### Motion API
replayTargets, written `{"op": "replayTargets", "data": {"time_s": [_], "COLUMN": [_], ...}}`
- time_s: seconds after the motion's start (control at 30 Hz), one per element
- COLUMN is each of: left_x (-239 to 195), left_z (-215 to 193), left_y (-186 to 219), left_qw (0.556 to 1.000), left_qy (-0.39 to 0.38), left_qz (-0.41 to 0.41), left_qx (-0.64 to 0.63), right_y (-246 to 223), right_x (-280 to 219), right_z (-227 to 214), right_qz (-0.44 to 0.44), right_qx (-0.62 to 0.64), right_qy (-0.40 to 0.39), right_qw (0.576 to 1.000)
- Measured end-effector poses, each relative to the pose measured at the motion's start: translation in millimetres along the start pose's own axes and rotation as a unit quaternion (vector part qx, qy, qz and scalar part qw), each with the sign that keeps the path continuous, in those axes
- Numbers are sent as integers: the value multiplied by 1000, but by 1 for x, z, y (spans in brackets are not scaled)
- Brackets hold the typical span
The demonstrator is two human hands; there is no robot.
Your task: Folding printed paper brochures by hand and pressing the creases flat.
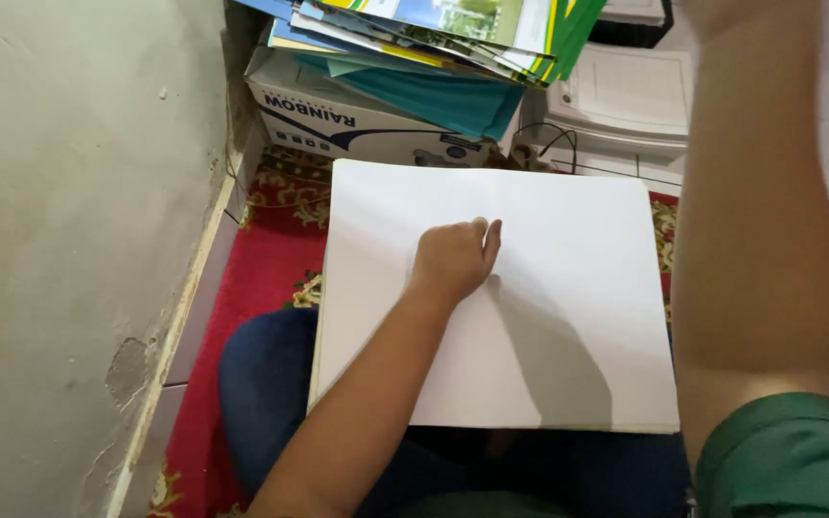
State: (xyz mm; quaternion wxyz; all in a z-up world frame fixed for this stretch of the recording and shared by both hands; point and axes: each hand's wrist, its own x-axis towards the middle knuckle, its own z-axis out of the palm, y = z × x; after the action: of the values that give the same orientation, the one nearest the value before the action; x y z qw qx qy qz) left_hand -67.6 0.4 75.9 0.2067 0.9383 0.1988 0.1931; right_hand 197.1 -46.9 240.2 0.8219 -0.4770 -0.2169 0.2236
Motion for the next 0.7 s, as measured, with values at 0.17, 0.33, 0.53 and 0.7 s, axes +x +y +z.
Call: {"op": "replayTargets", "data": {"time_s": [0.17, 0.33, 0.53, 0.7], "left_x": [0, 1, 2, 8], "left_z": [-4, 4, 4, 4], "left_y": [2, -2, -1, -6], "left_qw": [995, 991, 989, 972], "left_qy": [73, 125, 140, 213], "left_qz": [10, 40, 37, 64], "left_qx": [-65, -22, -27, -74], "right_y": [46, 87, 117, 131], "right_x": [24, 30, 12, -113], "right_z": [-11, -35, -65, -16], "right_qz": [59, 141, 46, -83], "right_qx": [-117, -226, -258, -338], "right_qy": [66, 100, 167, -15], "right_qw": [989, 959, 950, 937]}}
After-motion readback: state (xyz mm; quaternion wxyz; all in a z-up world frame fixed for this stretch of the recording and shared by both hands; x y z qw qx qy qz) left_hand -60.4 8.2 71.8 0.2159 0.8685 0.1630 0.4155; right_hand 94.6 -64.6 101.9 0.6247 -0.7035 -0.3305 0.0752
